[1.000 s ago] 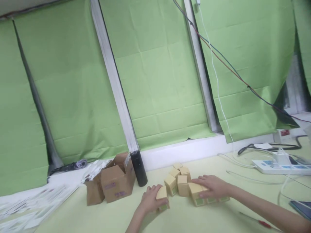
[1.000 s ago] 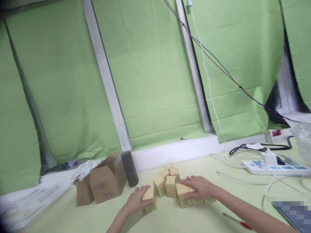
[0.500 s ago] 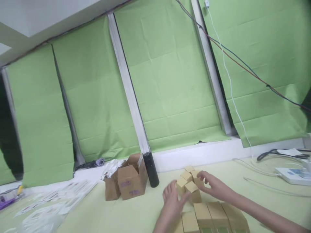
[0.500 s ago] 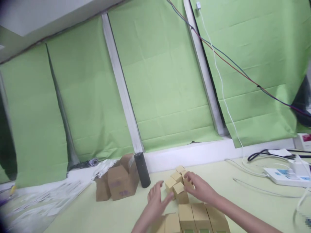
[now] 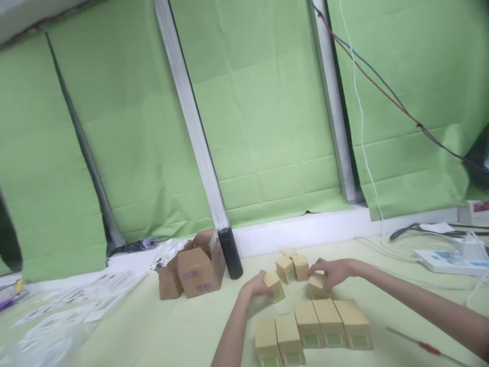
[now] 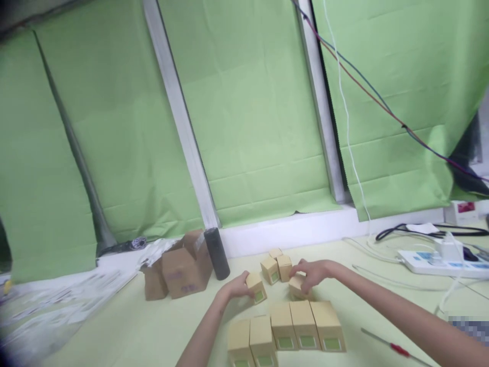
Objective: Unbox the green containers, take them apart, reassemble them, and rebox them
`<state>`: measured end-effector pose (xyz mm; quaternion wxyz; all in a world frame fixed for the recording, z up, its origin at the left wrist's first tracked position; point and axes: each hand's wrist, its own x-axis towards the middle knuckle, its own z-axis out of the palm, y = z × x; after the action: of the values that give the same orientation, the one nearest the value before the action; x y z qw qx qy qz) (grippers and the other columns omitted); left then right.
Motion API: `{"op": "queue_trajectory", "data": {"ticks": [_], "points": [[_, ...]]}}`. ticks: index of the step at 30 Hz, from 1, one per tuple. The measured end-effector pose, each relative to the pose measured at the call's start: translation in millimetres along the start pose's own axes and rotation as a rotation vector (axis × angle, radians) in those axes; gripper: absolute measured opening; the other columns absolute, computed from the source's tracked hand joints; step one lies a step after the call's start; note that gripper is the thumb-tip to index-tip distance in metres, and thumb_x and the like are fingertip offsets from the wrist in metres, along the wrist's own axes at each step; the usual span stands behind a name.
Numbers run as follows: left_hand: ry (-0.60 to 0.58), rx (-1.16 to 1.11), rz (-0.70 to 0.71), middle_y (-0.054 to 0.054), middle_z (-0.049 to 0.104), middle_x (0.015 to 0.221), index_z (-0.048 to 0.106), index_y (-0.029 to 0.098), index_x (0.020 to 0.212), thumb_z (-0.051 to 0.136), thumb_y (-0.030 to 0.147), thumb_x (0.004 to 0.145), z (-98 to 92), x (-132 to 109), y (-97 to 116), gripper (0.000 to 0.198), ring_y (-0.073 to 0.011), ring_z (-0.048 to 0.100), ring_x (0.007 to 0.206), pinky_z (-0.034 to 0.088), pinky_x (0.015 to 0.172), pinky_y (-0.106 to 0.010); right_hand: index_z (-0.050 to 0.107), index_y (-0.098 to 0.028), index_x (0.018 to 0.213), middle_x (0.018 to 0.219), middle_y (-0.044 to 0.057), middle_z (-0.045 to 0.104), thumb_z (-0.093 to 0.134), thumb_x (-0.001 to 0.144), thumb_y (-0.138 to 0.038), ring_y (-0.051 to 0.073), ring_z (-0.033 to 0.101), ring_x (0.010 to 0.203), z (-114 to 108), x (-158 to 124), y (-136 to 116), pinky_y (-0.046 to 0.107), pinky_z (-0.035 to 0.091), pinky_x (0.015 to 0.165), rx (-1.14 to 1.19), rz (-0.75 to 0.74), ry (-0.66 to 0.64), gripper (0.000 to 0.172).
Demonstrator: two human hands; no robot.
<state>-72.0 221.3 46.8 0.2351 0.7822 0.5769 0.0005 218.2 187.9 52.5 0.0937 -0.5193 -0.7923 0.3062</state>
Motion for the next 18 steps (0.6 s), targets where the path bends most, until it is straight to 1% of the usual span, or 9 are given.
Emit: {"op": "queue_trajectory", "data": {"ticks": [1, 3, 7, 9, 11, 13, 15, 16, 18], "points": [[-0.006, -0.001, 0.011, -0.008, 0.054, 0.117, 0.051, 0.016, 0.116, 0.054, 0.032, 0.085, 0.5, -1, -1, 0.035, -0.0218, 0.056, 0.100, 0.048, 0.084, -0.043, 0.056, -0.027, 0.112, 0.116, 0.004, 0.053, 0.073, 0.061, -0.028, 0.024, 0.059, 0.094, 2, -2, 3, 0.036, 0.048, 0.078, 0.044, -0.010, 0.003, 0.054], [-0.031, -0.004, 0.019, -0.008, 0.053, 0.119, 0.050, 0.017, 0.117, 0.054, 0.032, 0.085, 0.3, -3, 1, 0.036, -0.0226, 0.055, 0.102, 0.047, 0.085, -0.044, 0.050, -0.027, 0.119, 0.114, 0.004, 0.055, 0.068, 0.061, -0.028, 0.026, 0.059, 0.095, 10, -3, 4, 0.035, 0.049, 0.077, 0.124, -0.033, 0.009, 0.061], [-0.162, -0.035, 0.009, -0.008, 0.054, 0.119, 0.050, 0.017, 0.118, 0.054, 0.033, 0.085, -4.3, -12, 10, 0.036, -0.0225, 0.055, 0.102, 0.047, 0.086, -0.045, 0.044, -0.022, 0.125, 0.119, 0.007, 0.055, 0.064, 0.058, -0.016, 0.026, 0.057, 0.101, 27, 4, -10, 0.034, 0.048, 0.080, 0.216, -0.094, 0.001, 0.070], [-0.253, -0.063, 0.005, -0.009, 0.054, 0.119, 0.048, 0.017, 0.120, 0.053, 0.034, 0.085, -8.5, -19, 16, 0.039, -0.0218, 0.056, 0.101, 0.048, 0.084, -0.043, 0.043, -0.019, 0.127, 0.123, 0.009, 0.053, 0.063, 0.059, -0.013, 0.026, 0.055, 0.107, 34, 9, -20, 0.034, 0.047, 0.083, 0.236, -0.118, 0.004, 0.071], [-0.339, -0.076, -0.008, -0.009, 0.055, 0.118, 0.047, 0.018, 0.121, 0.052, 0.038, 0.085, -13.8, -24, 21, 0.041, -0.0199, 0.058, 0.097, 0.050, 0.081, -0.040, 0.044, -0.019, 0.128, 0.124, 0.009, 0.053, 0.064, 0.061, -0.012, 0.026, 0.054, 0.108, 39, 15, -29, 0.034, 0.048, 0.083, 0.241, -0.137, 0.006, 0.070], [-0.391, -0.054, -0.043, -0.009, 0.058, 0.114, 0.051, 0.017, 0.117, 0.051, 0.042, 0.085, -20.3, -24, 26, 0.040, -0.0179, 0.060, 0.090, 0.051, 0.077, -0.037, 0.049, -0.020, 0.124, 0.120, 0.008, 0.057, 0.067, 0.066, -0.014, 0.024, 0.057, 0.105, 40, 23, -35, 0.033, 0.049, 0.082, 0.227, -0.160, 0.021, 0.061], [-0.371, -0.004, -0.088, -0.008, 0.061, 0.107, 0.055, 0.015, 0.110, 0.051, 0.042, 0.085, -26.7, -19, 30, 0.036, -0.0172, 0.061, 0.086, 0.052, 0.075, -0.037, 0.054, -0.020, 0.118, 0.117, 0.006, 0.058, 0.065, 0.076, -0.020, 0.022, 0.058, 0.102, 36, 34, -37, 0.037, 0.049, 0.083, 0.192, -0.166, 0.089, 0.044], [-0.320, 0.023, -0.100, -0.008, 0.060, 0.106, 0.056, 0.015, 0.108, 0.051, 0.040, 0.086, -28.9, -14, 33, 0.034, -0.0178, 0.061, 0.088, 0.052, 0.076, -0.038, 0.054, -0.019, 0.117, 0.118, 0.006, 0.057, 0.062, 0.081, -0.023, 0.022, 0.057, 0.102, 33, 40, -37, 0.039, 0.048, 0.084, 0.165, -0.153, 0.147, 0.036], [-0.144, 0.061, -0.094, -0.008, 0.057, 0.113, 0.053, 0.016, 0.112, 0.051, 0.037, 0.086, -29.7, -1, 41, 0.034, -0.0204, 0.058, 0.097, 0.049, 0.082, -0.042, 0.053, -0.018, 0.117, 0.121, 0.008, 0.054, 0.054, 0.089, -0.028, 0.022, 0.056, 0.103, 27, 54, -33, 0.044, 0.047, 0.085, 0.094, -0.091, 0.272, 0.030]]}}
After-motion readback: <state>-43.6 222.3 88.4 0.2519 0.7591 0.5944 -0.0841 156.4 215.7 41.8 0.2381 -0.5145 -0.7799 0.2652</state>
